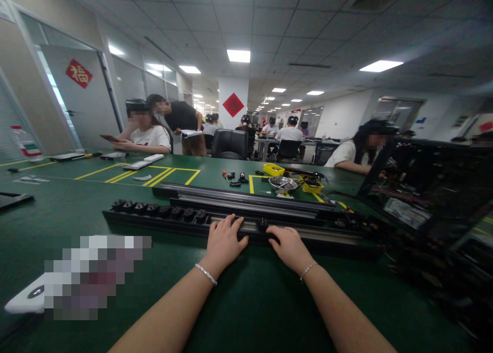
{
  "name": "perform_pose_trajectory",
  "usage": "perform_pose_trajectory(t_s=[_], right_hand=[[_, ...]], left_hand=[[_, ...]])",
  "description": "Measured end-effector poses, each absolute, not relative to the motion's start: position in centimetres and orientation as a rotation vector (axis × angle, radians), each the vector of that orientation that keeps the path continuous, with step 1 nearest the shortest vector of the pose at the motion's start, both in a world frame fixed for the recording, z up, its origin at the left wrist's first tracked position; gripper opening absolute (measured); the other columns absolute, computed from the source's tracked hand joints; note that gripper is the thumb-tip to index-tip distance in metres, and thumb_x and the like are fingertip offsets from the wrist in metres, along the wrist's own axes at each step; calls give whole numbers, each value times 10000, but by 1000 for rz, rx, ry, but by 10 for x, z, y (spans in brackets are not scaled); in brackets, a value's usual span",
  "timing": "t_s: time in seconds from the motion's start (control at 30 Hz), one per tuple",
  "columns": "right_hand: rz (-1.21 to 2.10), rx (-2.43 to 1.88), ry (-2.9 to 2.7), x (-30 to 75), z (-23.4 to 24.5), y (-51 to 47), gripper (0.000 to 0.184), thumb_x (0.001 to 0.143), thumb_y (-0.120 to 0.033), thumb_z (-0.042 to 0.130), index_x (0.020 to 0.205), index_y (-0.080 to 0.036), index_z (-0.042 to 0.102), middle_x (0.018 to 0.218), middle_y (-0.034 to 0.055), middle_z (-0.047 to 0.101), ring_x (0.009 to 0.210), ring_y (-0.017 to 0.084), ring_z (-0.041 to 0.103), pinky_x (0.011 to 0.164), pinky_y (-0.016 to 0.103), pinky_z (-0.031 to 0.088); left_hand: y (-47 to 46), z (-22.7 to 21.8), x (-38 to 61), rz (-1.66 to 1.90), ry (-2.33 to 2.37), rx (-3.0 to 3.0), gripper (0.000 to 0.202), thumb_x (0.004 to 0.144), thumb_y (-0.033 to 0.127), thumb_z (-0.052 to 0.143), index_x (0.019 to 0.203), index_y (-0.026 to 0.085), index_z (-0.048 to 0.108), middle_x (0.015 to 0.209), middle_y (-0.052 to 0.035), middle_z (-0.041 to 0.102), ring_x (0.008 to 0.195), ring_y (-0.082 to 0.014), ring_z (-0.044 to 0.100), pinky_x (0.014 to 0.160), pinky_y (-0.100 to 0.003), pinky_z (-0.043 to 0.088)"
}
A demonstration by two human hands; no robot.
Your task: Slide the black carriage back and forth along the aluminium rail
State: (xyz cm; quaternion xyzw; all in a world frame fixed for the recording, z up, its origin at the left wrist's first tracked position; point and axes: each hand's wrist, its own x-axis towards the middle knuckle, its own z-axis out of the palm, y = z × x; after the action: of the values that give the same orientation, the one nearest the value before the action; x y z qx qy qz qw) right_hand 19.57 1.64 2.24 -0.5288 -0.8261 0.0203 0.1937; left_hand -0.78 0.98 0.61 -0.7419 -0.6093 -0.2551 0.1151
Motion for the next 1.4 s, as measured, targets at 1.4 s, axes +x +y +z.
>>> perform_pose_trajectory(t_s=[1.4], right_hand=[[176,-1439,-2373,207,35,17,353,770,-160,493,1086,-255,617,1085,7,664,1019,171,593,935,310,410]], left_hand=[[8,8,-7,-728,-1833,-2180,513,782,485,503,1251,276,487,1332,-47,483,1142,-251,475,964,-407,300]])
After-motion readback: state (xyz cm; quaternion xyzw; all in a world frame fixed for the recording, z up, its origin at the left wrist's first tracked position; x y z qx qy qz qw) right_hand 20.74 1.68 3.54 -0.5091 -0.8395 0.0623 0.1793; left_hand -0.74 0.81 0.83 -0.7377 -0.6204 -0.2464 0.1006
